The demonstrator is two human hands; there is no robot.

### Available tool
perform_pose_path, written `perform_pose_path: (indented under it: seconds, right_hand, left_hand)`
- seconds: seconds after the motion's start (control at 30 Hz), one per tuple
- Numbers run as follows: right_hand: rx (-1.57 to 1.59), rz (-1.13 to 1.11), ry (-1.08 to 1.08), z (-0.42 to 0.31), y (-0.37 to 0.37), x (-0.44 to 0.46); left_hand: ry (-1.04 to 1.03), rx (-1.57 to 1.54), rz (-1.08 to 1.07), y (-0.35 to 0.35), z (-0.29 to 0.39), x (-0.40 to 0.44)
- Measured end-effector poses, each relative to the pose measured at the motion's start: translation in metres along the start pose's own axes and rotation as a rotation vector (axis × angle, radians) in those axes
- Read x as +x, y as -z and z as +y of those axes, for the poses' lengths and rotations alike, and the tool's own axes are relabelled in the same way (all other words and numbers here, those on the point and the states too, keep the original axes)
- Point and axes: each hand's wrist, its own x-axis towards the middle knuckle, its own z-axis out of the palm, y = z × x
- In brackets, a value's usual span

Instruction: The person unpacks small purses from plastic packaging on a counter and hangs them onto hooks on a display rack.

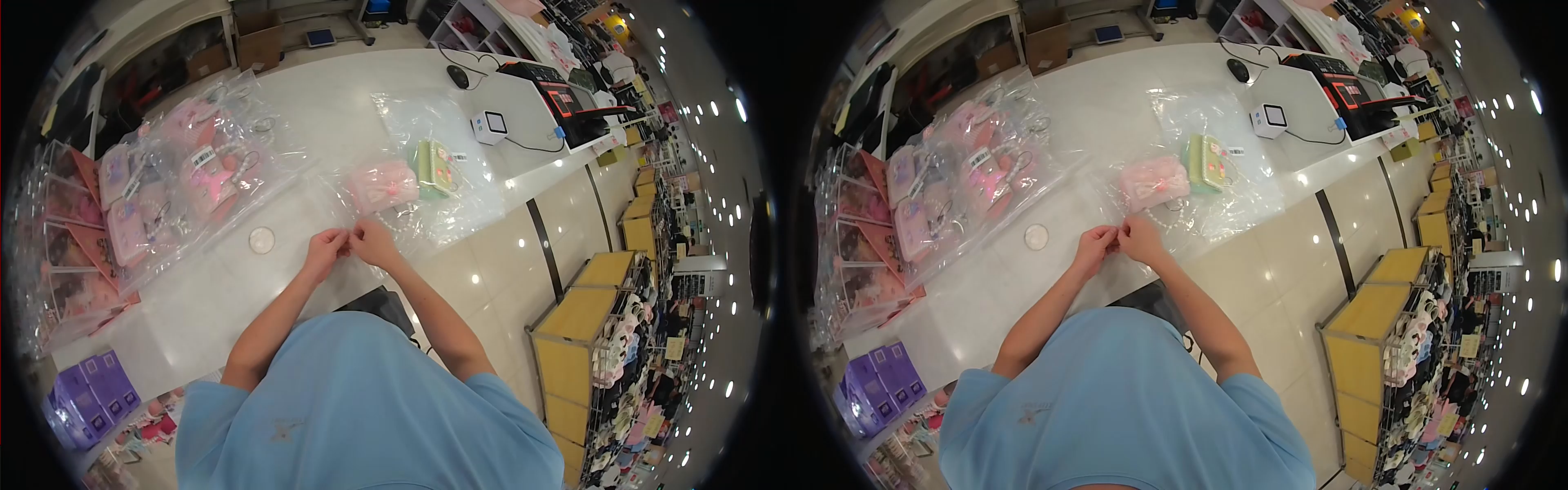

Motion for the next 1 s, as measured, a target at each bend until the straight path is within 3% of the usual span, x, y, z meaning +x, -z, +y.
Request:
perform_pose_path:
  seconds: [0.1, 0.37, 0.5, 0.6, 0.73, 1.0]
  right_hand:
    - [-0.034, -0.066, 0.014, -0.002, 0.005, 0.001]
    - [-0.133, 0.023, 0.144, -0.004, -0.001, 0.0]
    - [-0.134, -0.033, 0.048, -0.007, 0.001, 0.002]
    - [-0.138, 0.026, 0.108, -0.008, 0.004, 0.001]
    - [-0.14, 0.309, 0.105, -0.019, 0.048, 0.019]
    - [-0.163, 0.501, 0.146, -0.054, 0.127, 0.017]
  left_hand:
    - [-0.025, 0.029, 0.022, 0.0, -0.004, 0.002]
    - [-0.06, 0.108, 0.074, -0.004, -0.005, 0.002]
    - [-0.091, 0.221, 0.17, -0.017, 0.003, -0.003]
    - [-0.106, 0.274, 0.237, -0.022, 0.011, -0.006]
    - [-0.101, 0.329, 0.301, -0.006, 0.013, -0.009]
    - [0.007, 0.503, 0.32, -0.004, 0.03, -0.018]
